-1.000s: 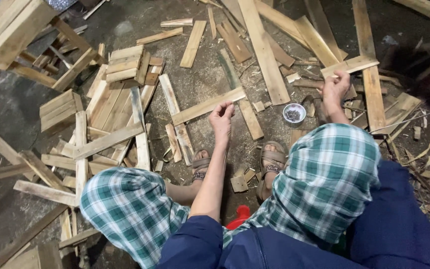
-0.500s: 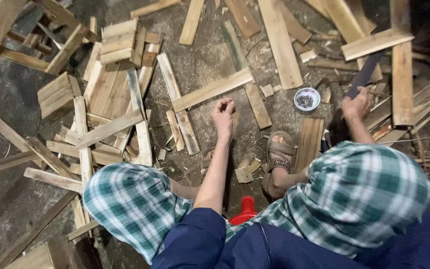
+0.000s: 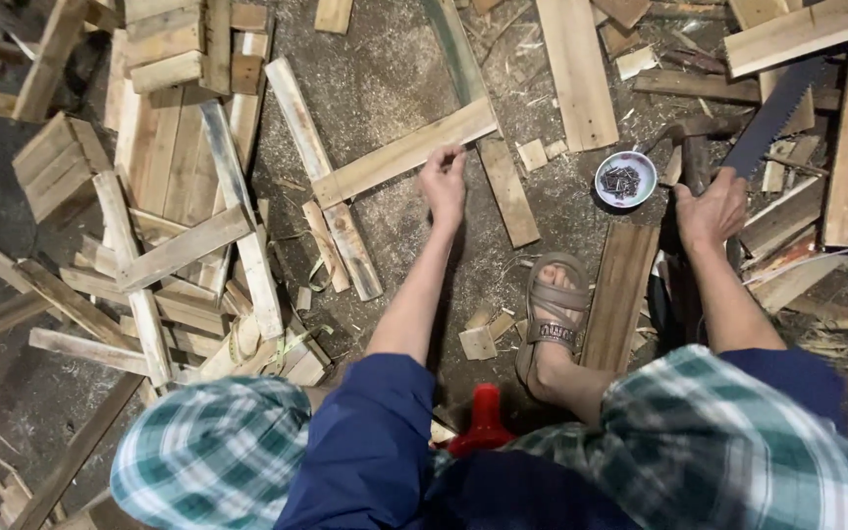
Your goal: The person assembles a wooden frame by aligning wood pieces on the floor and hammering nails into the joints to secure them.
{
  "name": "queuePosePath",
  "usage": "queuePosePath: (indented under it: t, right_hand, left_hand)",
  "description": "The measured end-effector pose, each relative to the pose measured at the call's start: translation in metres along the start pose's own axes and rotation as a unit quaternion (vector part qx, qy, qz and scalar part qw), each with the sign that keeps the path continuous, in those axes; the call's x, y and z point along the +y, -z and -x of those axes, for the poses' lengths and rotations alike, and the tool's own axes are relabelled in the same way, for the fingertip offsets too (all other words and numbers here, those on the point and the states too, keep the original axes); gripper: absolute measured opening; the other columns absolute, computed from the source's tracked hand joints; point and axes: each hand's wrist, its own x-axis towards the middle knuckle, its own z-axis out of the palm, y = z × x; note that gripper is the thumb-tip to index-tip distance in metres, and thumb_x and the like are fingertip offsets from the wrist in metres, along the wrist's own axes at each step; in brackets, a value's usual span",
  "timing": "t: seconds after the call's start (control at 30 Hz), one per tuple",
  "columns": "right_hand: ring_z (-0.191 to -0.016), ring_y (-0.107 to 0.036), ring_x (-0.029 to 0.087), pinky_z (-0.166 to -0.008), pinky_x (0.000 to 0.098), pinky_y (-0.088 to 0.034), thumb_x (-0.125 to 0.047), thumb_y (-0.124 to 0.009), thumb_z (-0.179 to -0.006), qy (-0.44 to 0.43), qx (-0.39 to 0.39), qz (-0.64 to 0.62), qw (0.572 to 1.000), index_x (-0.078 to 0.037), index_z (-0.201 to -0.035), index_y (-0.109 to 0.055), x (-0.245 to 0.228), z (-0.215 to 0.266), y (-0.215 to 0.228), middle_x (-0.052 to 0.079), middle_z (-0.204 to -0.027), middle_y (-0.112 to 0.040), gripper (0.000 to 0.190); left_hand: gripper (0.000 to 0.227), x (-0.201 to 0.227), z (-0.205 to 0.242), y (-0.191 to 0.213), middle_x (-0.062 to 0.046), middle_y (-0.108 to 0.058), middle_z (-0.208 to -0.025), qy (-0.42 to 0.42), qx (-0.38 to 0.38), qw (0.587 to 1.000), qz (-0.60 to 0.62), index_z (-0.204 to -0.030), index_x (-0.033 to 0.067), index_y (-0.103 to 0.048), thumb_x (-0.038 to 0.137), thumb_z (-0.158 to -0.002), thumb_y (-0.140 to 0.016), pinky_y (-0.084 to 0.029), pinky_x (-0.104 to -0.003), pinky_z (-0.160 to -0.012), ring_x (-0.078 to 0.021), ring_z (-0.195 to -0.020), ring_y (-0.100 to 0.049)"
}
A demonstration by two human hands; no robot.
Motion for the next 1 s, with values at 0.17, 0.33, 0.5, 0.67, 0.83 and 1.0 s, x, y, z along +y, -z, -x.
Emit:
queuePosePath:
  t: [0.17,0.33,0.5,0.67,0.83,1.0]
  right_hand:
    - [-0.102,-0.061,0.046,-0.076,0.0596,-0.048,-0.025,-0.093,-0.088,-0.035,0.033,-0.037,0.998,0.001,-0.108,-0.058,-0.003,0.002,-0.004,0.025,-0.112,-0.063,0.048]
    - [-0.098,-0.059,0.033,-0.080,0.0487,-0.045,-0.018,-0.075,-0.098,-0.020,0.038,-0.128,0.991,0.001,-0.114,-0.060,-0.001,0.001,0.010,0.018,-0.108,-0.062,0.028]
    - [-0.094,-0.062,0.032,-0.072,0.0491,-0.051,-0.007,-0.070,-0.104,0.042,0.068,-0.188,0.979,0.005,-0.116,-0.061,-0.025,-0.005,0.033,0.020,-0.106,-0.066,0.020]
    - [-0.085,-0.062,0.025,-0.065,0.0423,-0.058,-0.015,-0.061,-0.112,0.103,-0.015,-0.314,0.944,0.007,-0.120,-0.060,-0.081,-0.008,0.068,0.014,-0.103,-0.065,0.024]
    - [-0.100,-0.067,0.040,-0.087,0.0561,-0.055,-0.013,-0.077,-0.099,0.097,-0.132,-0.371,0.914,0.000,-0.124,-0.061,-0.154,0.005,0.090,0.023,-0.112,-0.068,0.032]
    - [-0.078,-0.063,0.038,-0.070,0.0456,-0.049,-0.021,-0.081,-0.100,0.145,-0.183,-0.375,0.897,-0.004,-0.111,-0.068,-0.168,0.024,0.054,0.020,-0.086,-0.065,0.023]
  left_hand:
    - [0.003,-0.028,-0.044,-0.038,-0.003,-0.075,-0.100,0.003,0.016,0.999,-0.029,-0.086,0.0169,-0.076,0.014,-0.086,-0.076,-0.050,-0.047,-0.095,-0.0279,-0.119,-0.058]
    - [0.003,-0.049,-0.066,-0.063,0.001,-0.072,-0.089,-0.015,0.025,0.998,-0.050,-0.087,0.0175,-0.077,0.018,-0.085,-0.078,-0.044,-0.034,-0.078,-0.0189,-0.092,-0.053]
    - [0.004,-0.064,-0.069,-0.075,0.001,-0.069,-0.089,-0.030,0.029,0.997,-0.071,-0.089,0.0212,-0.076,0.022,-0.085,-0.076,-0.042,-0.034,-0.078,-0.0197,-0.091,-0.052]
    - [0.004,-0.080,-0.066,-0.083,0.006,-0.063,-0.083,-0.044,0.053,0.991,-0.112,-0.087,0.0252,-0.075,0.025,-0.084,-0.078,-0.038,-0.033,-0.079,-0.0192,-0.087,-0.045]
    - [0.006,-0.085,-0.067,-0.085,0.008,-0.065,-0.089,-0.034,0.044,0.993,-0.103,-0.090,0.0312,-0.076,0.029,-0.085,-0.077,-0.040,-0.038,-0.097,-0.0194,-0.099,-0.053]
    - [0.007,-0.092,-0.065,-0.093,0.012,-0.064,-0.092,-0.025,0.050,0.993,-0.105,-0.090,0.0361,-0.075,0.034,-0.085,-0.079,-0.041,-0.038,-0.103,-0.0164,-0.106,-0.056]
